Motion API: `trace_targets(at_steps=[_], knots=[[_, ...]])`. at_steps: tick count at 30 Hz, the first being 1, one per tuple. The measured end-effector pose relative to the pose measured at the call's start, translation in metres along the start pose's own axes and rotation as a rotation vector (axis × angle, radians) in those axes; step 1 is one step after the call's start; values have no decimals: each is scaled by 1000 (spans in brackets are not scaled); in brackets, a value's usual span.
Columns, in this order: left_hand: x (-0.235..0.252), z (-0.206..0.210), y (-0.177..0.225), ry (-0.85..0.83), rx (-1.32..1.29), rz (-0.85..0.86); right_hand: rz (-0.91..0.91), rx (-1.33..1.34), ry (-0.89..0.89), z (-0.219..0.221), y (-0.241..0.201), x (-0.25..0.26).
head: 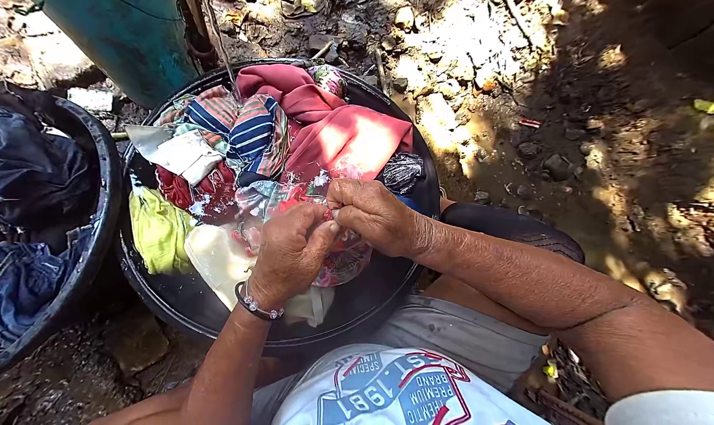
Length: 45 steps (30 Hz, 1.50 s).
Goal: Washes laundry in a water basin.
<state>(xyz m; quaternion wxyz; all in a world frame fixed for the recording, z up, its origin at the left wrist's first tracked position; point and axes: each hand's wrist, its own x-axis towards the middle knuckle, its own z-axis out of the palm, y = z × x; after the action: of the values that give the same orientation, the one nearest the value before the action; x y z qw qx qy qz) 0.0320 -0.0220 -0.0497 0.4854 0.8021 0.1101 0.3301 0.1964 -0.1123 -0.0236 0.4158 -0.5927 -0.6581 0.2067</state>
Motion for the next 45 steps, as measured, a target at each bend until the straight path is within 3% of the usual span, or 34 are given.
trace_targets(at_steps=[4, 11, 21, 39, 45], knots=[[2, 2, 0, 55, 23, 28, -4, 208, -17, -4, 4, 3], [4, 2, 1, 124, -17, 37, -34, 39, -1, -3, 9, -1], [3, -2, 1, 128, -5, 54, -65, 272, 29, 2, 13, -4], [5, -9, 6, 21, 284, 195, -148, -77, 12, 8, 1, -10], [1, -12, 6, -66, 47, 174, -240, -84, 76, 6, 2, -11]])
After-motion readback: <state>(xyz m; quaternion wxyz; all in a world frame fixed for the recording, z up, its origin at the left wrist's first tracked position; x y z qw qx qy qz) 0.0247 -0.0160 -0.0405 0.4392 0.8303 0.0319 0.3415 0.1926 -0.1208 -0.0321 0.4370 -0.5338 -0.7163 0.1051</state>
